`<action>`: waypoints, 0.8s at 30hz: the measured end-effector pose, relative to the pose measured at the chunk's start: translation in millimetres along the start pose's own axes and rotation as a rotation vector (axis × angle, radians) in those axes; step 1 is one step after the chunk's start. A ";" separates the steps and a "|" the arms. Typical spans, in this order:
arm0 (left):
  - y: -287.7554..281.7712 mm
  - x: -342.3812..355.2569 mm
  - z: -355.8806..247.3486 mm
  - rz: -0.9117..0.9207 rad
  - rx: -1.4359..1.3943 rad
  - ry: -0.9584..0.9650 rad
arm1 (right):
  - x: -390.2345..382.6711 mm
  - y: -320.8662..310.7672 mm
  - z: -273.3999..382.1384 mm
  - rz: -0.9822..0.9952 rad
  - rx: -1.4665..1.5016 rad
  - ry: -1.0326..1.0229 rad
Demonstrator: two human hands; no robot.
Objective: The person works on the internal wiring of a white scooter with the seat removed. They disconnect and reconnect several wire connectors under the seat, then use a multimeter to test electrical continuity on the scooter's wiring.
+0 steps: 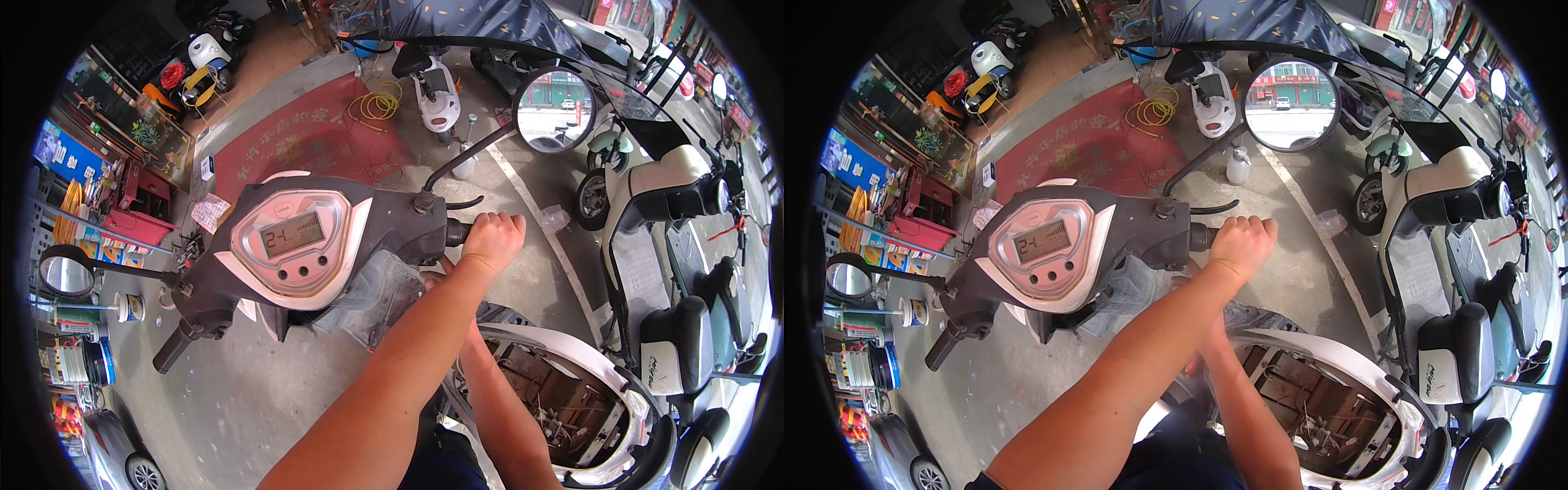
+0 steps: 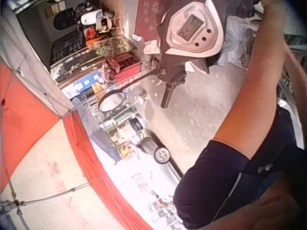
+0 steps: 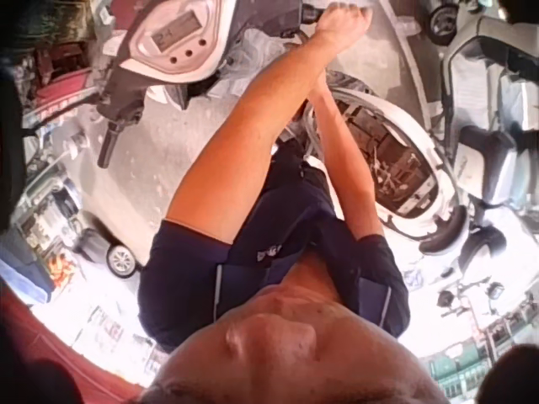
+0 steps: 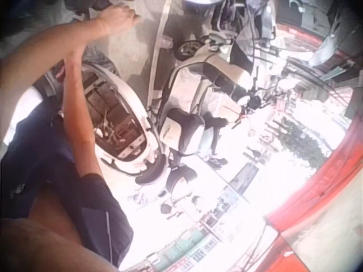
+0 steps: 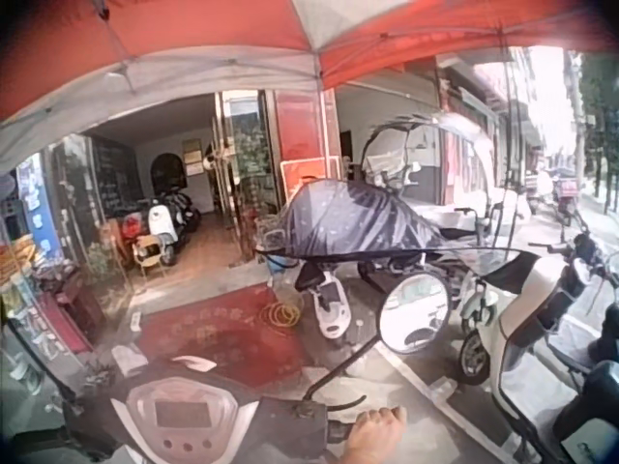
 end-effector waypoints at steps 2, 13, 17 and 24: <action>2.5 1.5 -5.5 0.007 -0.010 -0.006 | 3.5 -2.3 -5.5 -0.060 0.053 0.109; 1.4 -1.0 -4.7 0.061 0.007 -0.022 | 39.2 -0.4 -18.8 -0.277 0.013 0.078; -1.8 0.1 -7.3 0.080 -0.022 -0.017 | 37.7 -17.0 -17.9 -0.191 -0.008 0.069; -4.4 0.1 -6.4 -0.036 -0.013 0.007 | 24.2 -32.2 -19.7 0.017 -0.208 0.097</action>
Point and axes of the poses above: each hand's wrist, its own x-axis towards the middle knuckle, its own y-axis out of the palm, z = x × y, the point moved 2 cm from there along x, towards the middle knuckle, and after that the axes turned 14 degrees about y, right-handed, at the moved point
